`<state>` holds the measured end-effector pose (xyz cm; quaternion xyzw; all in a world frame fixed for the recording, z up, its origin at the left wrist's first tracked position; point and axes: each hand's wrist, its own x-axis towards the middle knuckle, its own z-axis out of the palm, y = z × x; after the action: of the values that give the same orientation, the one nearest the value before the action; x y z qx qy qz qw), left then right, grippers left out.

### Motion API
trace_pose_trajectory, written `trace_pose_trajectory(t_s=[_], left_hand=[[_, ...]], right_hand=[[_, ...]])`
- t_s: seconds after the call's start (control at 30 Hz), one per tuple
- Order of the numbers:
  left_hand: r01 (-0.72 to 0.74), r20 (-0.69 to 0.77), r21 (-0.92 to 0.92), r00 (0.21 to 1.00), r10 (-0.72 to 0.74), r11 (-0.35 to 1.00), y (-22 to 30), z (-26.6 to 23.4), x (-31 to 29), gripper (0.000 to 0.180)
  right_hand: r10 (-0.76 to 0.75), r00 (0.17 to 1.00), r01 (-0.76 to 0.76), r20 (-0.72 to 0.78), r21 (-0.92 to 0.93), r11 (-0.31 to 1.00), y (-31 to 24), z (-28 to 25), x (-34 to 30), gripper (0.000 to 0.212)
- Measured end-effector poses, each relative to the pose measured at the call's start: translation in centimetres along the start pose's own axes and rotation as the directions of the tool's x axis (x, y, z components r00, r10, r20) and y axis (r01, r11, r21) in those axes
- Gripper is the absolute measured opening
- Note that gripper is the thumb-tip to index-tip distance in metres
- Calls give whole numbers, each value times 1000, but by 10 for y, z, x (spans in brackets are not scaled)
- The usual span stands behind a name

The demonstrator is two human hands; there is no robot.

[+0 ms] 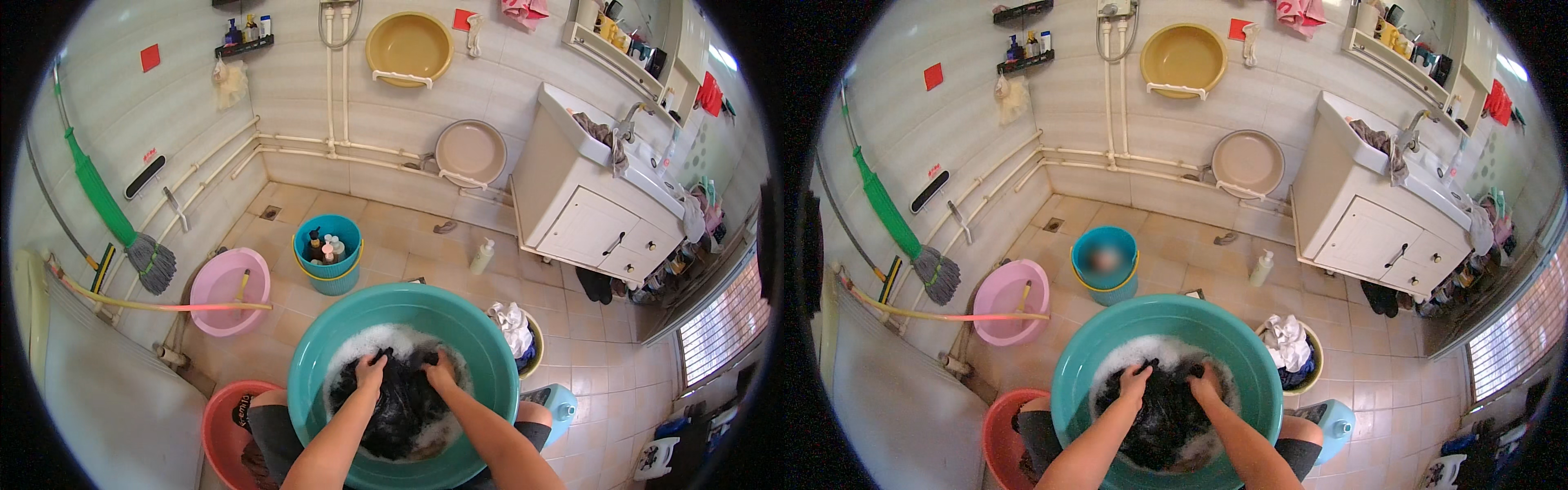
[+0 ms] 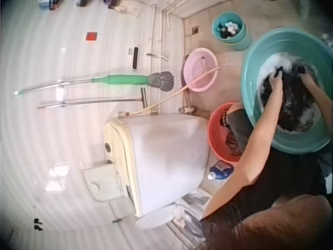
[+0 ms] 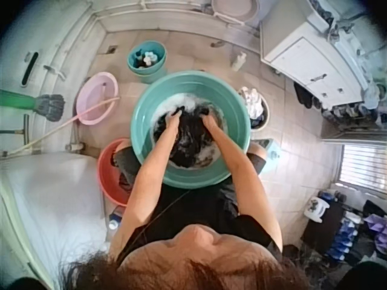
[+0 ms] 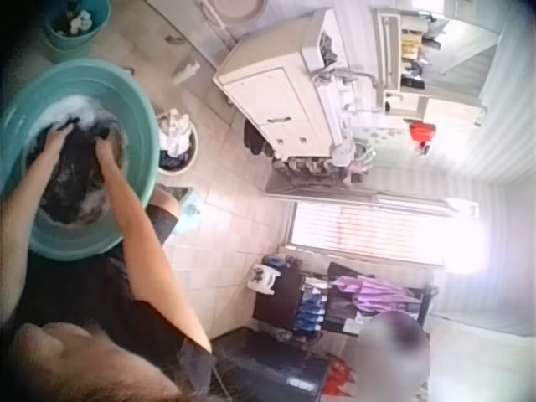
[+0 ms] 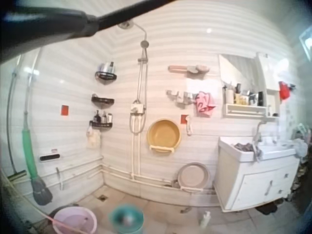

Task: The person is hand-washing a dark garment in a teal basin filled with soapy water. They repeatedly submerge, scrub, and wring the fabric to clean it.

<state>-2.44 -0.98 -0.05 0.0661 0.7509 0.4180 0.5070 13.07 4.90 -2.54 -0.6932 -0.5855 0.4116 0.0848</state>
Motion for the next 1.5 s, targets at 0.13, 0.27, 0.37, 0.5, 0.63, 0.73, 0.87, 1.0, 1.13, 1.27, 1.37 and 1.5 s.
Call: trace_pose_trajectory(t_s=[0.13, 0.27, 0.37, 0.5, 0.63, 0.73, 0.87, 1.0, 1.13, 1.27, 1.37, 1.5], left_hand=[[81, 156, -424, 988, -15, 902, -11, 13, 10, 51], [409, 581, -614, 813, 36, 676, -26, 8, 28, 42], [340, 520, -631, 853, 54, 697, -39, 15, 25, 38], [30, 206, -459, 976, 73, 888, -28, 30, -2, 33], [-210, 102, -125, 970, 223, 970, 6, 38, -31, 35], [-188, 173, -199, 959, 223, 962, 18, 16, -33, 72], [-143, -66, -46, 988, 140, 989, 10, -1, -9, 42], [10, 35, -100, 999, -7, 995, 8, 4, -15, 57], [271, 363, -473, 927, -95, 838, -22, 1, 27, 64], [347, 531, -646, 844, 74, 680, -44, 15, 35, 52], [205, 390, -610, 919, 65, 766, -35, 21, 15, 46], [-93, 182, -365, 969, 169, 926, -5, 24, -24, 40]], right_hand=[[-547, 836, 542, -37, 203, 815, -52, 0, -52, 38], [-787, 617, 785, -8, 72, 615, -84, -11, -124, 25], [-855, 518, 847, 37, -167, 506, -84, -10, -122, 21], [-726, 645, 707, -237, -174, 685, -72, -9, -72, 27], [-292, 950, 292, -113, -19, 956, -32, -30, -15, 35], [-343, 915, 344, -213, -33, 938, -22, -18, -15, 37], [-357, 904, 413, 234, -274, 868, -10, -20, -13, 49], [-149, 989, 149, -8, 71, 986, 12, 7, 12, 54], [-672, 739, 673, -36, 76, 736, -66, -3, -83, 34], [-807, 589, 804, 52, 60, 591, -80, -9, -129, 22], [-902, 419, 896, -105, -111, 430, -81, -8, -110, 20], [-817, 520, 766, -249, -288, 575, -77, -17, -76, 19]])
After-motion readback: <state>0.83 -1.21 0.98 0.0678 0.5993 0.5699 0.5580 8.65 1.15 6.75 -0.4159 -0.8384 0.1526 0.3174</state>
